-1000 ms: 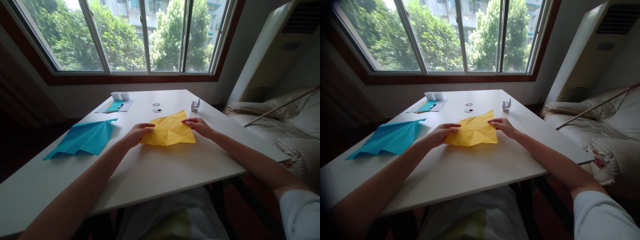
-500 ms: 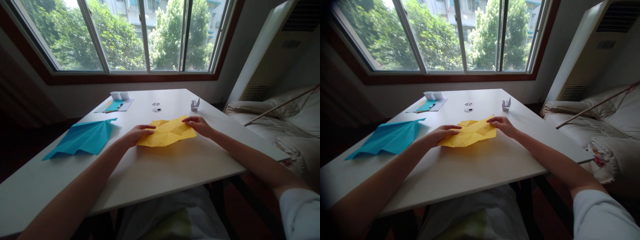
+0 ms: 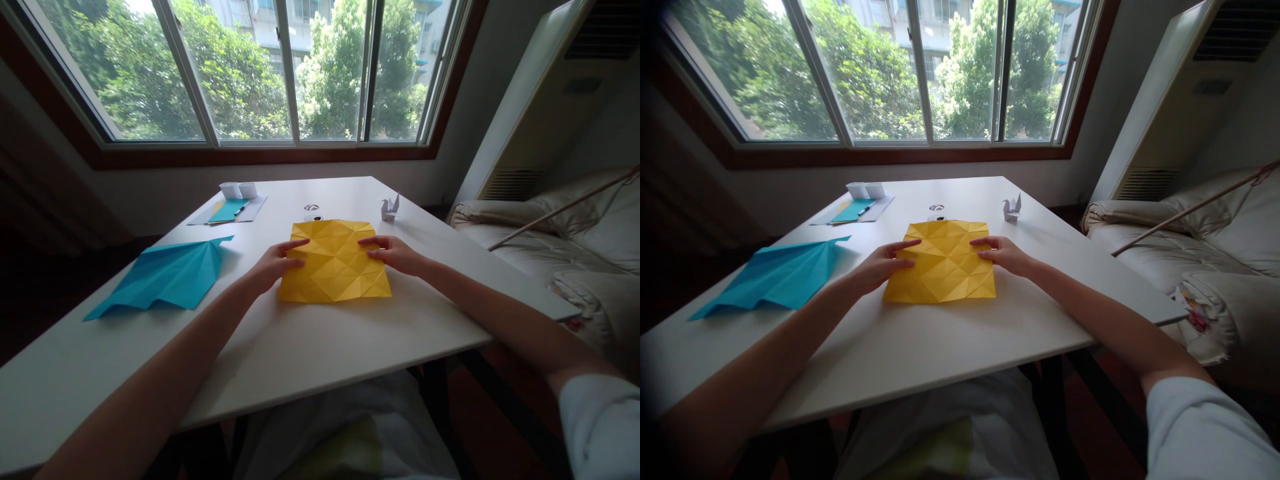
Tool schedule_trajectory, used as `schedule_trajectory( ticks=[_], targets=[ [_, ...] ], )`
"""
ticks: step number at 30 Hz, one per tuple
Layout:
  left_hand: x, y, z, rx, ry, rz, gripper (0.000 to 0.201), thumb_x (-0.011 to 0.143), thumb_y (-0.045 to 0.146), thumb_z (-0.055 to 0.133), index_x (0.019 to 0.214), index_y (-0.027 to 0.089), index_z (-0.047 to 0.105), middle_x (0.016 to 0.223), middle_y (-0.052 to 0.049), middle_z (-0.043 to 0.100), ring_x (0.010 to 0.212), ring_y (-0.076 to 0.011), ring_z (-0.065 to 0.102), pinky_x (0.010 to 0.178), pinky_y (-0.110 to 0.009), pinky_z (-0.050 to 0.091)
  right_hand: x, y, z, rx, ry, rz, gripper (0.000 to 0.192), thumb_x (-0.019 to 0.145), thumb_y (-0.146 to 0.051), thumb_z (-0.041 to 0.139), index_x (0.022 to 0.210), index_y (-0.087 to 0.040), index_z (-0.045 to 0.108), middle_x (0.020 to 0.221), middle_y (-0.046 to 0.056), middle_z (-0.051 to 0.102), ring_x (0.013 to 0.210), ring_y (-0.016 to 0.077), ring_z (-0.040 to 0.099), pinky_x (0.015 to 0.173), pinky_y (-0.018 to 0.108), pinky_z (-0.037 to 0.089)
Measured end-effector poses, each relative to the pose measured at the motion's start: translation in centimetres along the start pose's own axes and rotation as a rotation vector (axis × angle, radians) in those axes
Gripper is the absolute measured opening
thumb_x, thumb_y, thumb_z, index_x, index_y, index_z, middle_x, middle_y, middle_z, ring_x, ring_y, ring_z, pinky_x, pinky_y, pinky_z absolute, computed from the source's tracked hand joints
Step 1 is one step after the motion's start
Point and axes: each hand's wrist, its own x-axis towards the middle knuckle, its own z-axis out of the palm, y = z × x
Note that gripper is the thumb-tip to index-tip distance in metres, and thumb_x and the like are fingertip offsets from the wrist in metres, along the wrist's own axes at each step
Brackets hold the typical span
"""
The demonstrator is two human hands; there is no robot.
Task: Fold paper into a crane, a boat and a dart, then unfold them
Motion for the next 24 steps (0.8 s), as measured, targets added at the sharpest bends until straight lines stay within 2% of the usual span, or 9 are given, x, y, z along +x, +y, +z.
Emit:
schedule_trajectory(
  ticks=[5, 7, 14, 19, 24],
  targets=[
    [0.09, -0.21, -0.31, 0.137, -0.022, -0.025, 0.056, 0.055, 0.033, 0.078, 0.107, 0.019, 0.065, 0.097, -0.010, 0.067, 0.081, -0.0212, 0.064, 0.056, -0.023, 0.051, 0.19, 0.26, -0.01, -0.002, 0.014, -0.060, 0.029, 0.068, -0.021, 0.068, 0.096, -0.019, 0.066, 0.107, 0.005, 0.064, 0.089, 0.0167, 0.063, 0.083, 0.032, 0.051],
    [0.16, -0.35, -0.20, 0.151, 0.007, -0.004, 0.053, 0.053, 0.035, 0.079, 0.101, 0.017, 0.067, 0.096, -0.010, 0.067, 0.080, -0.0211, 0.064, 0.057, -0.023, 0.050, 0.20, 0.28, 0.07, 0.010, 0.010, -0.069, 0.027, 0.067, -0.022, 0.069, 0.094, -0.019, 0.066, 0.104, 0.005, 0.065, 0.088, 0.0161, 0.063, 0.084, 0.033, 0.051],
    [0.55, -0.73, -0.12, 0.068, 0.115, 0.062, 0.047, 0.049, 0.033, 0.080, 0.092, 0.015, 0.069, 0.085, -0.007, 0.068, 0.078, -0.0201, 0.063, 0.066, -0.028, 0.051, 0.37, 0.43, -0.07, 0.024, 0.015, -0.093, 0.027, 0.064, -0.024, 0.072, 0.091, -0.020, 0.068, 0.100, 0.004, 0.066, 0.087, 0.0146, 0.062, 0.085, 0.031, 0.049],
    [0.43, -0.38, -0.19, 0.028, 0.132, 0.099, 0.043, 0.051, 0.029, 0.079, 0.090, 0.015, 0.069, 0.093, -0.008, 0.067, 0.080, -0.0200, 0.062, 0.066, -0.028, 0.051, 0.37, 0.41, -0.13, 0.042, 0.018, -0.120, 0.030, 0.061, -0.028, 0.075, 0.089, -0.019, 0.068, 0.102, 0.004, 0.065, 0.092, 0.0169, 0.060, 0.086, 0.033, 0.049],
    [0.46, -0.37, -0.03, -0.008, 0.123, 0.085, 0.042, 0.049, 0.028, 0.080, 0.087, 0.015, 0.070, 0.088, -0.007, 0.068, 0.076, -0.0181, 0.062, 0.067, -0.028, 0.049, 0.09, -0.02, 0.29, 0.037, 0.043, -0.121, 0.033, 0.059, -0.029, 0.076, 0.090, -0.019, 0.068, 0.103, 0.005, 0.065, 0.091, 0.0178, 0.061, 0.085, 0.034, 0.049]
  ],
)
